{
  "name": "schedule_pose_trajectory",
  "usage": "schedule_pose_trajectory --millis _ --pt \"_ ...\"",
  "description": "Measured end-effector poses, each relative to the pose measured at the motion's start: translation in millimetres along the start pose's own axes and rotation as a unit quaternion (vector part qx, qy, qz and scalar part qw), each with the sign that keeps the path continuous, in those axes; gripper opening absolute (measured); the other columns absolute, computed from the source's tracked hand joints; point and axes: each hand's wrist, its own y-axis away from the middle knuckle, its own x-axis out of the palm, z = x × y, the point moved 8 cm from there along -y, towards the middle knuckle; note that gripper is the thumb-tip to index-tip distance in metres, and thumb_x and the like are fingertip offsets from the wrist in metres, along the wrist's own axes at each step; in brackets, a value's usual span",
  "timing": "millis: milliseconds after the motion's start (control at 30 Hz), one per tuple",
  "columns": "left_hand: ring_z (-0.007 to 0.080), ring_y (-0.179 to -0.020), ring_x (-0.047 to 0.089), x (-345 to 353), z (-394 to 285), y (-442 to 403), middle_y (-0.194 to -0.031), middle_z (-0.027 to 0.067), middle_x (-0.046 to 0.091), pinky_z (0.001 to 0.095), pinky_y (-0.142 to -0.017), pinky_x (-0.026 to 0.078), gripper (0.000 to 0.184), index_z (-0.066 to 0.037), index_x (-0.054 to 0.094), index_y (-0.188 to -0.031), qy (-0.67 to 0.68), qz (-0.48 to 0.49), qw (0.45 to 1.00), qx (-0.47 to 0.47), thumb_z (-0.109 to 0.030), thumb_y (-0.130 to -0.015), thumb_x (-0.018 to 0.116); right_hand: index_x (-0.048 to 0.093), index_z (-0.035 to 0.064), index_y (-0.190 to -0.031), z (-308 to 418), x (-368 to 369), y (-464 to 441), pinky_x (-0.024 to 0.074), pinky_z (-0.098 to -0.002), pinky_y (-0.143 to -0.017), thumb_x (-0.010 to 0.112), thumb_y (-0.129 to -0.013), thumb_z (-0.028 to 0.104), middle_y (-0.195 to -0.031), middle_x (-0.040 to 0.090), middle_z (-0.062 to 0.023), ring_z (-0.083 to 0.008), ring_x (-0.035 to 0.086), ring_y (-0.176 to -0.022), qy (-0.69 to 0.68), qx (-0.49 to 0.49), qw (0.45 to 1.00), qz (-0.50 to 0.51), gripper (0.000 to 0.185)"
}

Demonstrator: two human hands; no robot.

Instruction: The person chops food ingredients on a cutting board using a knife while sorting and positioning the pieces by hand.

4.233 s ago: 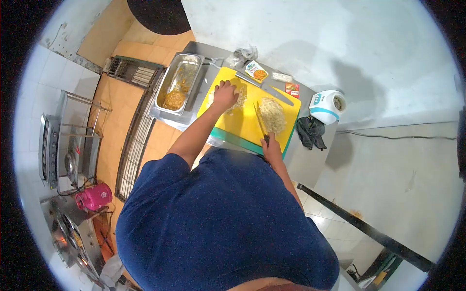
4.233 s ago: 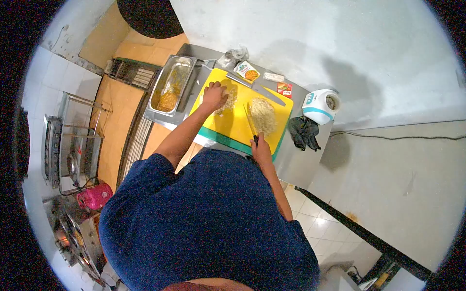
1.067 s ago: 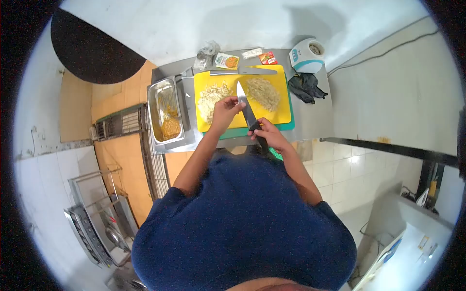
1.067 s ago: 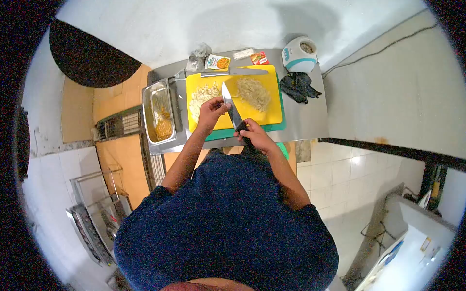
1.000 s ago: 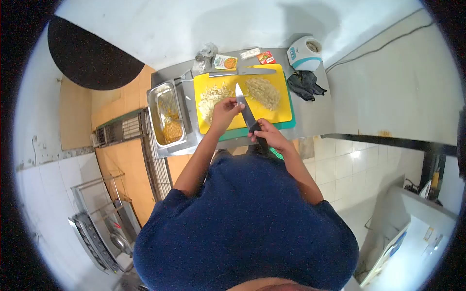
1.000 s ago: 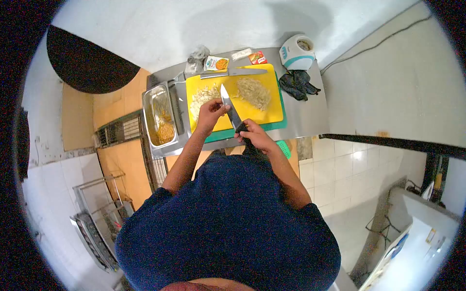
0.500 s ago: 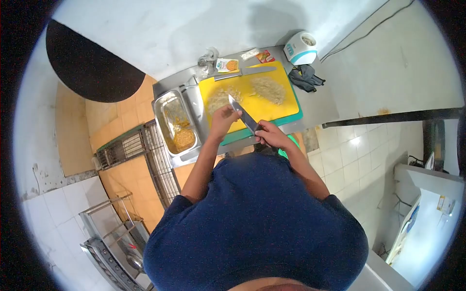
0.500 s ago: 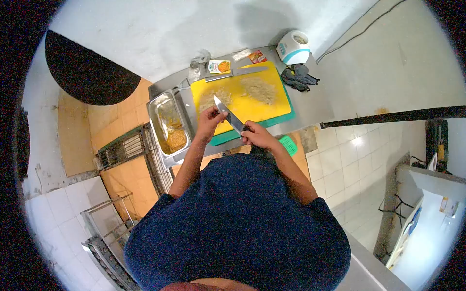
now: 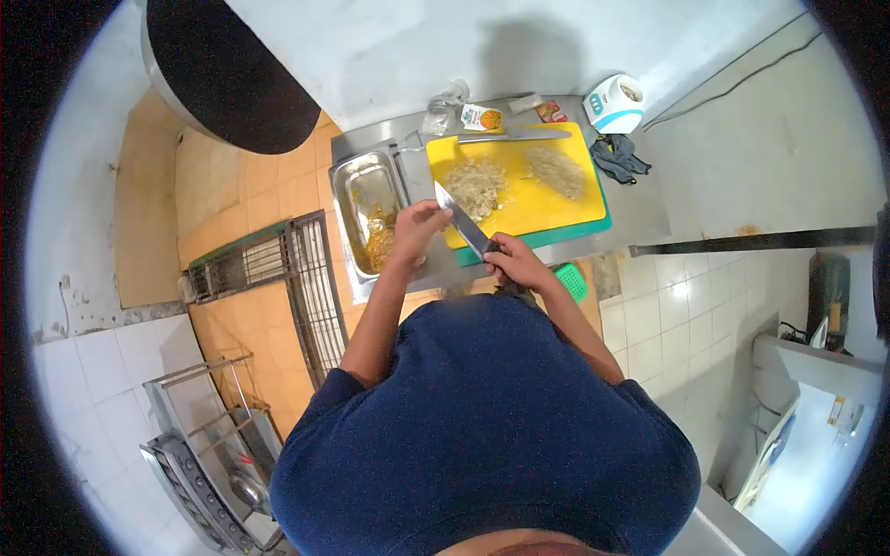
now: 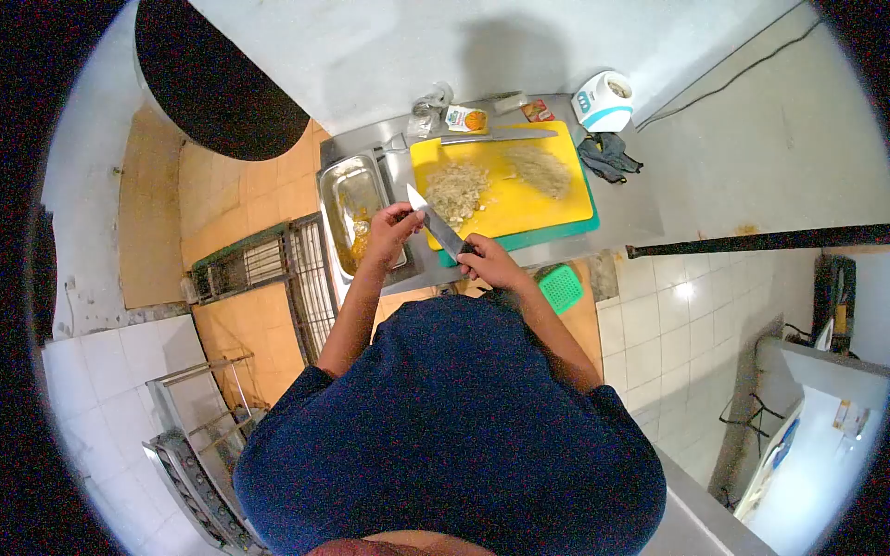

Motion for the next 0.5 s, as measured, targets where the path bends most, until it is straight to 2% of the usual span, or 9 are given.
schedule_pose_trajectory --millis 67,167,267,367,500 --pt "0.0103 -0.071 0.059 -9 -4 6 -0.08 0.0016 0.066 0.0258 -0.066 0.047 0.012 -0.002 0.069 -0.096 0.005 -0.012 1.0 -0.023 -0.012 -0.09 0.072 0.056 0.0061 -0.097 -5 9 -4 0.0454 -0.0228 -0.054 0.06 -0.095 0.014 -0.074 0.061 -0.0007 -0.0069 0.056 -0.061 -0.019 0.001 1.0 -0.004 0.009" --pt "0.0114 -0.073 0.06 -26 7 7 -0.083 0.0028 0.066 0.0263 -0.067 0.048 0.012 -0.003 0.067 -0.098 0.06 -0.017 0.998 -0.003 -0.012 -0.091 0.071 0.057 0.0048 -0.099 -7 21 -7 0.0463 -0.0229 -0.056 0.06 -0.095 0.013 -0.075 0.061 -0.0014 -0.0075 0.057 -0.061 -0.026 -0.002 1.0 -0.004 0.01" --pt "0.0127 -0.079 0.061 -38 13 13 -0.089 0.005 0.066 0.0266 -0.07 0.049 0.013 -0.003 0.065 -0.101 0.131 -0.032 0.99 -0.031 -0.011 -0.092 0.07 0.056 0.0021 -0.102 -14 28 -9 0.049 -0.0242 -0.056 0.06 -0.095 0.012 -0.077 0.062 -0.0043 -0.0099 0.059 -0.064 -0.045 -0.008 0.999 -0.009 0.013" --pt "0.0147 -0.083 0.062 -44 16 22 -0.094 0.0074 0.067 0.0268 -0.075 0.05 0.012 -0.002 0.064 -0.103 0.194 -0.042 0.978 -0.062 -0.004 -0.092 0.065 0.055 0.001 -0.101 -18 34 -7 0.0502 -0.025 -0.055 0.06 -0.095 0.011 -0.077 0.063 -0.0059 -0.0113 0.06 -0.064 -0.063 -0.005 0.998 -0.027 0.013" --pt "0.0173 -0.084 0.062 -51 31 29 -0.095 0.0095 0.066 0.0285 -0.079 0.051 0.013 -0.001 0.062 -0.101 0.249 -0.009 0.966 -0.074 -0.009 -0.092 0.057 0.055 0.001 -0.102 -32 43 -5 0.0504 -0.0256 -0.055 0.06 -0.095 0.011 -0.078 0.064 -0.0064 -0.012 0.06 -0.062 -0.062 -0.003 0.998 -0.028 0.013"
